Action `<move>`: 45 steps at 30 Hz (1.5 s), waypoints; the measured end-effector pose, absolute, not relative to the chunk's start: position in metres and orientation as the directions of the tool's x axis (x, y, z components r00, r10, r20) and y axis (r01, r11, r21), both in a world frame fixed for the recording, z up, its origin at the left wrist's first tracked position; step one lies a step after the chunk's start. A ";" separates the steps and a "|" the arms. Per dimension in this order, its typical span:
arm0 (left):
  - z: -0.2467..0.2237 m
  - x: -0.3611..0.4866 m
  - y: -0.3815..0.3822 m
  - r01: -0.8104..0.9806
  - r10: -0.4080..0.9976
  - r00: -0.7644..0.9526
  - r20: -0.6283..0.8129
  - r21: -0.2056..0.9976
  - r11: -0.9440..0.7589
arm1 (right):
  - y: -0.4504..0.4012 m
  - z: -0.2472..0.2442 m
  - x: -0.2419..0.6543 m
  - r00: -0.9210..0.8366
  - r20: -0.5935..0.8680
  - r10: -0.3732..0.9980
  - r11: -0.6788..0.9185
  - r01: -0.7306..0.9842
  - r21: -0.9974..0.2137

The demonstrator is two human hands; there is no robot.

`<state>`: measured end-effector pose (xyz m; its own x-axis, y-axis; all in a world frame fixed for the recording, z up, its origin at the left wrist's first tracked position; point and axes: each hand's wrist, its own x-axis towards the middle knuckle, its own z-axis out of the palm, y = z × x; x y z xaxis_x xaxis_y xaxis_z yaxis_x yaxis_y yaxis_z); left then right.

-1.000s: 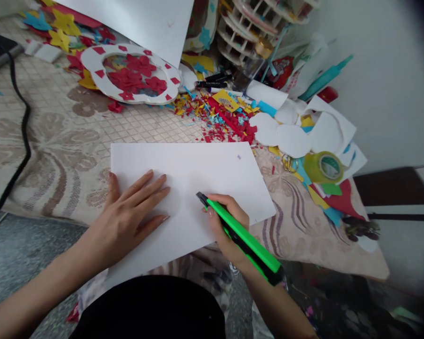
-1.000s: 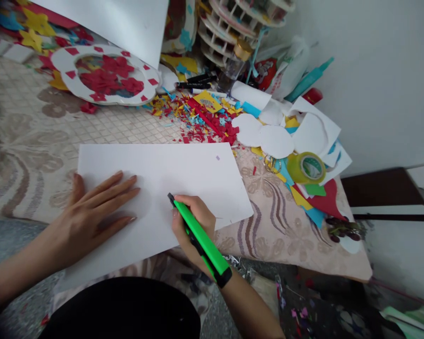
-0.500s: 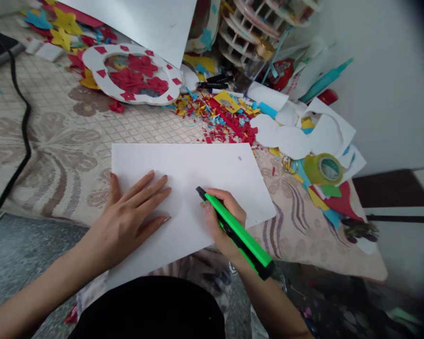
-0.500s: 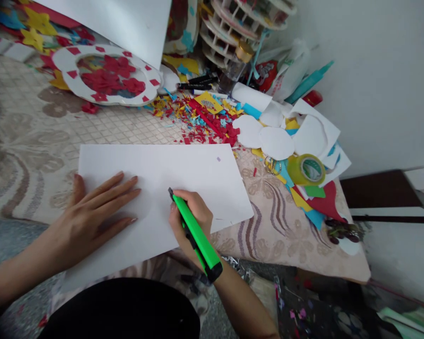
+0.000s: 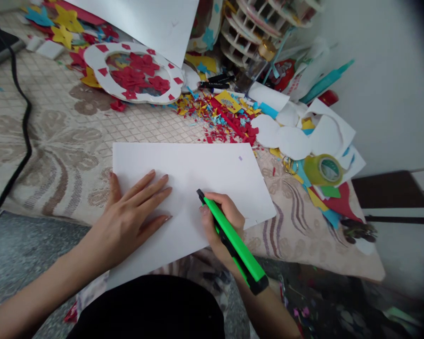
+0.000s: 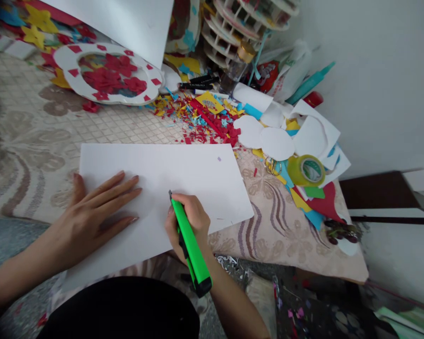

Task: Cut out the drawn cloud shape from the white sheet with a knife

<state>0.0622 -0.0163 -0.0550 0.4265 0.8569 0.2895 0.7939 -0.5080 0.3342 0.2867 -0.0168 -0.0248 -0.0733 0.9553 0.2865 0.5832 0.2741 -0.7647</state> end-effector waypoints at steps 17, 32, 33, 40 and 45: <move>-0.056 0.062 -0.017 0.781 0.862 0.403 0.307 0.376 -0.499 | -0.034 -0.030 0.290 0.030 0.219 0.975 0.170 0.529 -0.831; -0.059 0.037 0.016 0.844 0.901 0.273 0.338 0.365 -0.393 | -0.044 -0.029 0.319 0.008 0.024 1.000 0.019 0.381 -0.925; -0.060 0.038 0.016 0.845 0.900 0.291 0.325 0.354 -0.401 | -0.042 -0.029 0.321 -0.019 0.016 1.000 0.023 0.372 -0.928; -0.056 0.037 0.013 0.862 0.898 0.335 0.285 0.291 -0.415 | -0.010 -0.024 0.352 -0.083 0.152 0.985 0.173 0.426 -0.888; -0.041 0.057 -0.019 0.782 0.808 0.498 0.315 0.239 -0.575 | 0.022 -0.028 0.387 -0.011 0.218 0.976 0.194 0.500 -0.844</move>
<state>0.0566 -0.0189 -0.0405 0.4976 0.8081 0.3152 0.7824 -0.5751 0.2390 0.3870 0.0223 -0.0275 -0.0105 0.9759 0.2178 0.4998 0.1938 -0.8442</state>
